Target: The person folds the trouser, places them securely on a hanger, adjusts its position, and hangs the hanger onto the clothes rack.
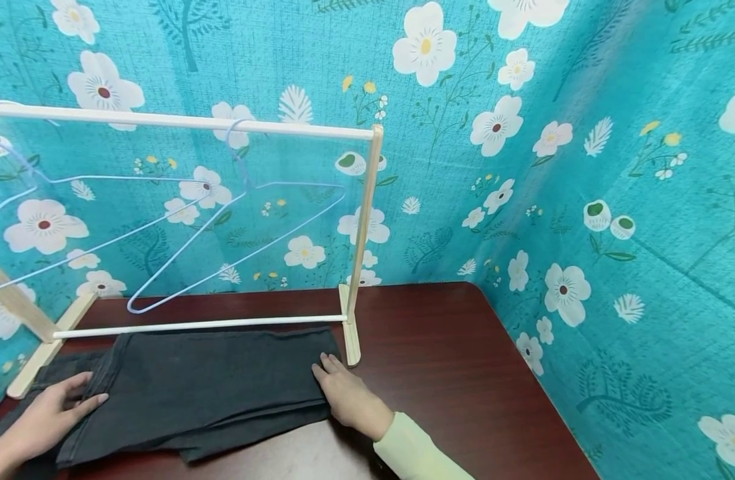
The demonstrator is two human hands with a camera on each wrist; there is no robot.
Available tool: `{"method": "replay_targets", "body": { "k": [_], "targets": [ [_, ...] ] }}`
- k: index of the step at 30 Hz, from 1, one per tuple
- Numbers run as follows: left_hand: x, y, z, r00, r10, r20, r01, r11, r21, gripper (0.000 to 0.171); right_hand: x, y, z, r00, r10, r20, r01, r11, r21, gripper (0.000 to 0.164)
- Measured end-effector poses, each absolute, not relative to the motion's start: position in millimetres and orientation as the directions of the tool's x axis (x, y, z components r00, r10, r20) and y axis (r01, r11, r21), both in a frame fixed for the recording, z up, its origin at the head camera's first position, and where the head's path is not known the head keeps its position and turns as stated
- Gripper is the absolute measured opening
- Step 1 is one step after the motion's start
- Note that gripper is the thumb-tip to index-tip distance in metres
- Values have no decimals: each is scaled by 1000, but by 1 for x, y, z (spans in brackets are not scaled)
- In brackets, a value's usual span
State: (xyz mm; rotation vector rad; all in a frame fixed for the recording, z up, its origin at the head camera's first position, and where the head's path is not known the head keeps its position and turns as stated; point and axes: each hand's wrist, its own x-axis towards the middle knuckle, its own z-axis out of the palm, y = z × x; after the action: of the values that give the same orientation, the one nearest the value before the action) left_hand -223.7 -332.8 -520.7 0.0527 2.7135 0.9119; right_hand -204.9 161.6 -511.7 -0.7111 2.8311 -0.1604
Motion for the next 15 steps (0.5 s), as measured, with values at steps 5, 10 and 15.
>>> {"method": "replay_targets", "body": {
  "k": [5,10,15],
  "targets": [
    [-225,-331,-523,-957,116,-265,-70,796,601,86,-203,164,-511,-863,-469,-189,-447,882,-145,67],
    [-223,-326,-523,-952,128,-276,-74,783,617,88,-198,168,-504,-855,-472,-215,-453,882,-132,65],
    [-219,-324,-523,-952,128,-279,-75,784,616,85,-197,187,-491,-793,-523,-313,-422,841,-337,63]
  ]
}}
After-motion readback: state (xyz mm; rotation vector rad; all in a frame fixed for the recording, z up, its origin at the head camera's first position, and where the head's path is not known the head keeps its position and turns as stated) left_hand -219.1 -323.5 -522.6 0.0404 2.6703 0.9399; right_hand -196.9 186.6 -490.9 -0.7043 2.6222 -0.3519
